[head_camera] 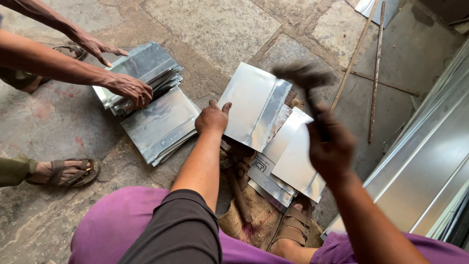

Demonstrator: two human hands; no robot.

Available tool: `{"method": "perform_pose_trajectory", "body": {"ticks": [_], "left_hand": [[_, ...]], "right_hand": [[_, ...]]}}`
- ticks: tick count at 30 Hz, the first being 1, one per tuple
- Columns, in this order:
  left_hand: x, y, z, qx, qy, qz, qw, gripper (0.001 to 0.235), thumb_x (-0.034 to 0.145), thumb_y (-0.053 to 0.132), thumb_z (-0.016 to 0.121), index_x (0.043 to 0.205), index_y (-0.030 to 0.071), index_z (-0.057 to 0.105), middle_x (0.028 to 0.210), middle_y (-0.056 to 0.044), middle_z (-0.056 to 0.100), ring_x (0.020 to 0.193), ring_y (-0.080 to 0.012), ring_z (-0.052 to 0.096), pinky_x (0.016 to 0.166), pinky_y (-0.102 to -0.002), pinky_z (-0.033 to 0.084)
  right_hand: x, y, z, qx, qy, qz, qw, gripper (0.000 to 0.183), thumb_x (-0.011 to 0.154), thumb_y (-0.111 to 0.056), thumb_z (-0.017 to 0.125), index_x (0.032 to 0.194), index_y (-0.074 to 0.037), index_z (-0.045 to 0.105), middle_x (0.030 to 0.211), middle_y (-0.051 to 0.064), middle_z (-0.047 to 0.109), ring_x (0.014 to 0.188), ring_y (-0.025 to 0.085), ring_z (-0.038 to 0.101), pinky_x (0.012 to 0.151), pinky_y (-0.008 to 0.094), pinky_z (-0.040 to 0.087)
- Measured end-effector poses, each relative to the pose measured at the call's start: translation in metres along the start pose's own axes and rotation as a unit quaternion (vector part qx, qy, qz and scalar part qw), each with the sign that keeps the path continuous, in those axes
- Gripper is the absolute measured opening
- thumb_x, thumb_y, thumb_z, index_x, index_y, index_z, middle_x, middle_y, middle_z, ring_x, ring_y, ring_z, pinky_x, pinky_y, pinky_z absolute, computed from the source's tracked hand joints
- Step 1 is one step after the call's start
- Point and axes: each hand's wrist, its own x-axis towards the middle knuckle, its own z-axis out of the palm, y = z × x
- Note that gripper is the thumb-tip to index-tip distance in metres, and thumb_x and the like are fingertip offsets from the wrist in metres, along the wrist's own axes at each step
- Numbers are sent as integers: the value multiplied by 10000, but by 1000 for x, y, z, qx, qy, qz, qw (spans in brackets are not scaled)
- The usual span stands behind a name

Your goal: The person uses a hammer to flatten and shape metal sheets against a small anvil. They handle multiple sheets, turning them over and stacking them on the ground after processing each one.

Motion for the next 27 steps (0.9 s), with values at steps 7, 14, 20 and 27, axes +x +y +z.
{"method": "perform_pose_trajectory", "body": {"ticks": [7, 14, 20, 27], "left_hand": [[-3, -10, -1, 11, -7, 7, 1000, 682, 967, 696, 475, 1284, 95, 542, 1102, -180, 729, 1029, -371, 715, 811, -499, 580], [-7, -10, -6, 24, -30, 5, 999, 667, 974, 705, 448, 1258, 114, 568, 1102, -166, 735, 1033, -370, 714, 812, -496, 579], [-12, -16, -9, 36, -35, 9, 999, 675, 969, 711, 445, 1270, 116, 551, 1094, -173, 735, 1027, -365, 720, 794, -495, 581], [-13, -20, -8, 29, -39, 11, 999, 682, 978, 702, 435, 1302, 112, 544, 1108, -185, 731, 1044, -369, 716, 805, -495, 585]], "right_hand": [[-33, 14, 30, 75, 69, -21, 995, 173, 1076, -76, 637, 1238, -22, 617, 873, 80, 677, 725, 147, 665, 625, 264, 532], [-26, 7, 33, -21, -132, 140, 981, 218, 992, -192, 733, 1198, -126, 708, 925, 110, 765, 766, 201, 738, 691, 325, 573], [11, -7, -13, 137, 119, -93, 979, 413, 1109, -74, 643, 1492, 7, 508, 1147, 153, 693, 887, 180, 700, 755, 282, 583], [-58, 22, 51, 38, -103, 66, 992, 396, 981, -98, 657, 1367, -19, 624, 1029, 187, 750, 925, 272, 744, 819, 364, 578]]}}
